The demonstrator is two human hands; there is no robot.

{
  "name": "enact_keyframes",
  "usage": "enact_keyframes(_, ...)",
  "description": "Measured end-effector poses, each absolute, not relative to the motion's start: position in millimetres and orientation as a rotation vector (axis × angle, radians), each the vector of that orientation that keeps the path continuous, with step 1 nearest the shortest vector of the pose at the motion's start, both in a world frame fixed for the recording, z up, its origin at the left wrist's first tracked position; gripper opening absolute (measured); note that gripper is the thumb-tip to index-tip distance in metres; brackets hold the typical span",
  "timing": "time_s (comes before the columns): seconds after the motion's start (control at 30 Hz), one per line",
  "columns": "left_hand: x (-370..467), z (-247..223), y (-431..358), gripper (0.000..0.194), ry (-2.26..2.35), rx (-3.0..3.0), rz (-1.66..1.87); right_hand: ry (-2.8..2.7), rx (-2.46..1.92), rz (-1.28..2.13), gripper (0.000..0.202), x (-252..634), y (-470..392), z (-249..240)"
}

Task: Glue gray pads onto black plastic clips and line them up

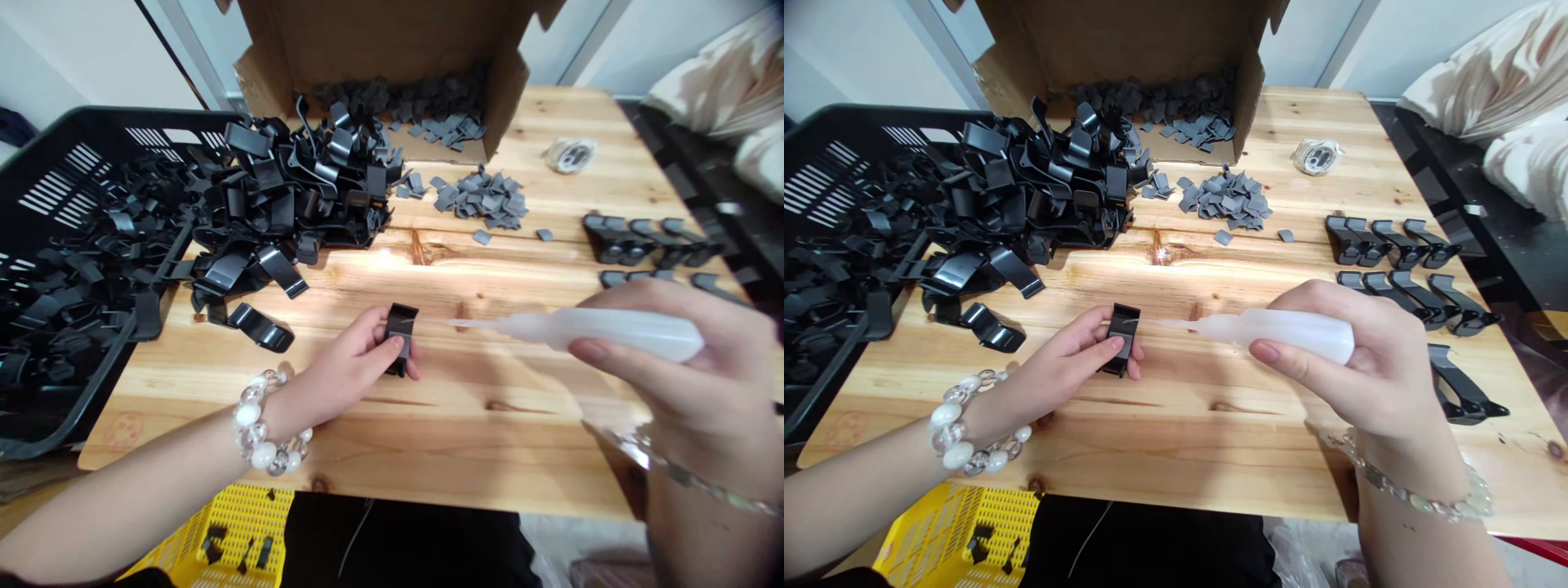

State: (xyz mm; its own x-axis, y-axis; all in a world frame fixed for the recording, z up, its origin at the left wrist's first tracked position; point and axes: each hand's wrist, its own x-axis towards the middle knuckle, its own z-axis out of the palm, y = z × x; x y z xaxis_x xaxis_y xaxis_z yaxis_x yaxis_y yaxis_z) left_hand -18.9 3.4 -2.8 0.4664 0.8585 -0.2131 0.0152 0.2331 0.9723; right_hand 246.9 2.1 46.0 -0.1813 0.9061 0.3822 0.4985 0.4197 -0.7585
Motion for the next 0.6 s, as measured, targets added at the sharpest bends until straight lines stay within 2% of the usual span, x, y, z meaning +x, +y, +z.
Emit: enact_keyframes(0.6,-19.3,-2.9,2.7,0.009,0.921,1.198,0.702,-1.833,-1.201,0.581,0.016,245.4,1.8,45.0)
